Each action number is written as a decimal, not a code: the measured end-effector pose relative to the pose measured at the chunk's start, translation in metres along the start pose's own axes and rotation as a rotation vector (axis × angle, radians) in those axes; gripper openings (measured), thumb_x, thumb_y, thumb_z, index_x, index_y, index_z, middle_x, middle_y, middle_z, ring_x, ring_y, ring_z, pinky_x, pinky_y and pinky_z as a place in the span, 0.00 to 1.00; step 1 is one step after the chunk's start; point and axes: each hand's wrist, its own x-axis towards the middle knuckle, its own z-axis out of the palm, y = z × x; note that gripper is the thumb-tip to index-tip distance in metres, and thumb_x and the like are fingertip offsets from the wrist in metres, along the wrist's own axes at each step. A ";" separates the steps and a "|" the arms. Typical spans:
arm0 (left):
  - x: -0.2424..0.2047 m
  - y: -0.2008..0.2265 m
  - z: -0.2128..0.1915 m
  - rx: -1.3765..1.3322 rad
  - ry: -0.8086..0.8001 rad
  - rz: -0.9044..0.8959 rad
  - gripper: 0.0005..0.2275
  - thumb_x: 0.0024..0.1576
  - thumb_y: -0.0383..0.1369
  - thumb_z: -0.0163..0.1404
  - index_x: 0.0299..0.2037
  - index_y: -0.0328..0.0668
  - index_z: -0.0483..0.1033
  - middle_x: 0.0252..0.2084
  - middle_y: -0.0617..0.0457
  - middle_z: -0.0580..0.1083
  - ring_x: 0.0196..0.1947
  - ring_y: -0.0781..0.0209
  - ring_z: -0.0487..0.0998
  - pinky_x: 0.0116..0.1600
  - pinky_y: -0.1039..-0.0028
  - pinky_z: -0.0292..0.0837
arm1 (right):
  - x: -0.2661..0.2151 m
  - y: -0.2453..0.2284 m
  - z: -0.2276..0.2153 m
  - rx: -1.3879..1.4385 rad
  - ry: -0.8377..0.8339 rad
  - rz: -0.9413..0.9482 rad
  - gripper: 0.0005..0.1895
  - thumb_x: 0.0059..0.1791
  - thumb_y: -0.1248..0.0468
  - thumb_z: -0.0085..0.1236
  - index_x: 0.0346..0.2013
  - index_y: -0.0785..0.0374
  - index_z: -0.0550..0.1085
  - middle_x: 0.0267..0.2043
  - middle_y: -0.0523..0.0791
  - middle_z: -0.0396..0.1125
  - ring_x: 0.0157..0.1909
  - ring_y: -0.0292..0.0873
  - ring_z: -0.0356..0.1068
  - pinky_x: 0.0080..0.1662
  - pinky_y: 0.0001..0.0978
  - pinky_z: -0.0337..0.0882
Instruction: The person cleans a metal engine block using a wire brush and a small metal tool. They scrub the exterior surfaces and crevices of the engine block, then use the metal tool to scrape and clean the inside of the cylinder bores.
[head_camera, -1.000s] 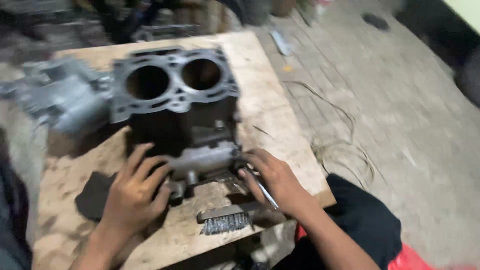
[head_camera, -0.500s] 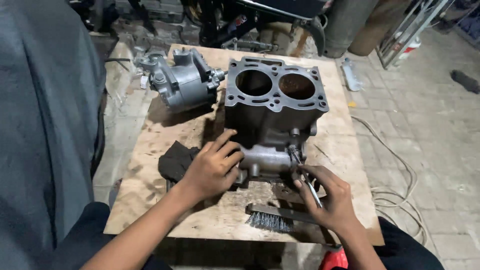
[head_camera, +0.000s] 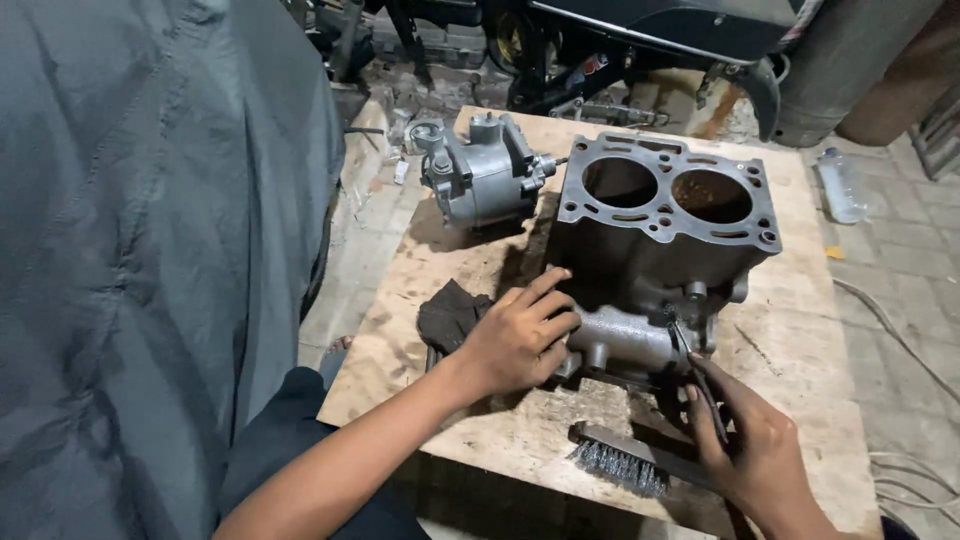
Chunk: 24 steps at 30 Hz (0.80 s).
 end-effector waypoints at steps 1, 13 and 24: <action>-0.001 -0.001 0.001 0.001 -0.005 -0.002 0.09 0.50 0.29 0.54 0.39 0.37 0.77 0.47 0.49 0.75 0.69 0.45 0.66 0.52 0.62 0.71 | -0.001 0.000 0.001 0.005 -0.002 0.002 0.23 0.44 0.69 0.60 0.54 0.69 0.77 0.45 0.54 0.77 0.36 0.47 0.79 0.38 0.35 0.77; -0.001 0.000 0.002 -0.011 -0.043 -0.012 0.10 0.50 0.28 0.54 0.41 0.36 0.78 0.47 0.48 0.76 0.68 0.43 0.66 0.51 0.61 0.73 | -0.005 0.004 -0.001 -0.050 -0.102 0.005 0.28 0.42 0.66 0.63 0.58 0.59 0.75 0.41 0.48 0.79 0.28 0.41 0.79 0.30 0.30 0.80; 0.002 0.003 -0.004 -0.043 -0.048 -0.031 0.09 0.51 0.26 0.52 0.42 0.36 0.76 0.46 0.48 0.74 0.68 0.42 0.66 0.52 0.60 0.71 | -0.006 0.014 0.008 -0.035 -0.169 -0.058 0.36 0.37 0.70 0.64 0.61 0.55 0.73 0.45 0.46 0.78 0.33 0.40 0.80 0.37 0.31 0.82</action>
